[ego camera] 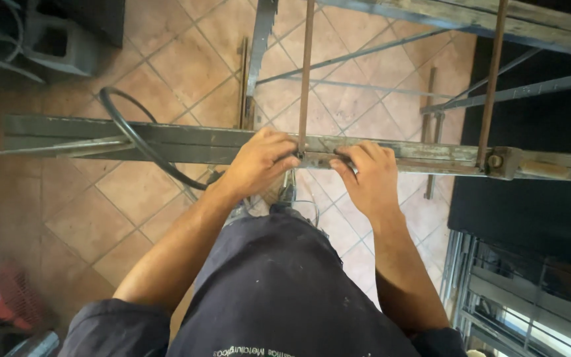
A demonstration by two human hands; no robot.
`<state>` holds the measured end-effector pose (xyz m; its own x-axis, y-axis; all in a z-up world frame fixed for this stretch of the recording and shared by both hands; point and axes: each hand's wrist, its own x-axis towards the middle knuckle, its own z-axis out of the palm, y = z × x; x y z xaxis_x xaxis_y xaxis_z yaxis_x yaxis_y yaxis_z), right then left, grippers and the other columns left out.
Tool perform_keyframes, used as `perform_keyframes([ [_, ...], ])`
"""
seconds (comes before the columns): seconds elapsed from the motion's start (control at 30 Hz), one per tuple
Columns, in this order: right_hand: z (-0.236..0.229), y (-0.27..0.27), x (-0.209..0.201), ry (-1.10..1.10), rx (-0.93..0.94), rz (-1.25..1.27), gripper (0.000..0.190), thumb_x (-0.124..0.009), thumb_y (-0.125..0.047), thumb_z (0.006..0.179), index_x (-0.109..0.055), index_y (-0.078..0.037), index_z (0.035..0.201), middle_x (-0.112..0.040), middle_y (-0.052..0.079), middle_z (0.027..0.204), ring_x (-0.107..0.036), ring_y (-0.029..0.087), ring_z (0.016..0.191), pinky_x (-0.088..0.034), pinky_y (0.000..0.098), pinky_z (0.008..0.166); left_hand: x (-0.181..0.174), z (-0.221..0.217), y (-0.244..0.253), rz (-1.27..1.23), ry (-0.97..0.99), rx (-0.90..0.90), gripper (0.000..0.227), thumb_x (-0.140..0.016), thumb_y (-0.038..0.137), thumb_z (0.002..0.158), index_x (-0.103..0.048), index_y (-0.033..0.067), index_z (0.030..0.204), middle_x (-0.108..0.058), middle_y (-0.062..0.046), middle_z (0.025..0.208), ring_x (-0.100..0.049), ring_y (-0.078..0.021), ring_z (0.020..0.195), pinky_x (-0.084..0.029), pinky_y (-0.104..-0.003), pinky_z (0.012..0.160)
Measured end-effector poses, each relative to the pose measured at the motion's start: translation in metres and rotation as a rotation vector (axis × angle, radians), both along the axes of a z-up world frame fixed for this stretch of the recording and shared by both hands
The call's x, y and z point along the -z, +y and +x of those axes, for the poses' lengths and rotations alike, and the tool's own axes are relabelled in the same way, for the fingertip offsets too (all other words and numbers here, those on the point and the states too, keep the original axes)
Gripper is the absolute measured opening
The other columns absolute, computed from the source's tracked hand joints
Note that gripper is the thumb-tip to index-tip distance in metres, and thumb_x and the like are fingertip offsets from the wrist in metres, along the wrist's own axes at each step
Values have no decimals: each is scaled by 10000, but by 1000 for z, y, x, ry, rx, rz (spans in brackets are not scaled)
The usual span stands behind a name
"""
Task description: Assembling a metal frame by aligning rods and tapping them into place with a hammer
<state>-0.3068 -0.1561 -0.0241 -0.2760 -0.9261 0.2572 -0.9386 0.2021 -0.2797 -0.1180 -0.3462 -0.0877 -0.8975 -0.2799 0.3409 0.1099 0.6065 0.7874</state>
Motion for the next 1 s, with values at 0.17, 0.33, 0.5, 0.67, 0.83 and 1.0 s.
perform_keyframes([
  [0.17,-3,-6,-3,-19,-5,16,296,-663,-496,996,-704,-205,1031,-602,-25,873,-675,210,873,-480,384,850,-7,-4,-3,236,-76,47,359,-549,379,1067,-660,48,1150,-711,-205,1093,-670,-454,1065,-538,-527,922],
  [0.33,-5,-5,-10,-60,5,-10,297,-647,-499,1004,-702,-209,1035,-606,-35,883,-675,196,881,-463,372,878,20,-9,-2,401,-33,141,352,-537,374,1074,-661,62,1180,-695,-200,1132,-669,-460,1093,-536,-537,935],
  [0.5,-7,-2,-10,-94,13,-39,270,-670,-482,997,-709,-217,1034,-627,-42,900,-681,187,893,-449,345,885,20,-12,5,407,11,116,357,-533,376,1076,-666,67,1195,-691,-194,1117,-674,-450,1075,-533,-533,940],
  [0.67,-7,-1,-14,-130,-1,-42,220,-716,-433,971,-715,-222,1035,-649,-52,912,-687,177,889,-457,355,868,13,-11,6,409,34,151,374,-496,373,1086,-648,75,1255,-664,-180,1141,-663,-435,1094,-526,-529,956],
  [0.83,-6,-1,-21,-124,5,-50,251,-699,-445,987,-708,-198,1023,-626,-31,881,-679,198,859,-454,362,876,14,-17,7,420,17,160,370,-503,375,1090,-637,46,1194,-655,-220,1054,-659,-482,1024,-531,-556,897],
  [1.0,-7,-2,-32,-93,6,-47,322,-629,-497,1025,-695,-182,1019,-614,-25,879,-680,203,868,-447,368,888,3,-25,10,418,48,159,381,-506,377,1087,-639,21,1099,-652,-232,977,-651,-508,942,-535,-567,852],
])
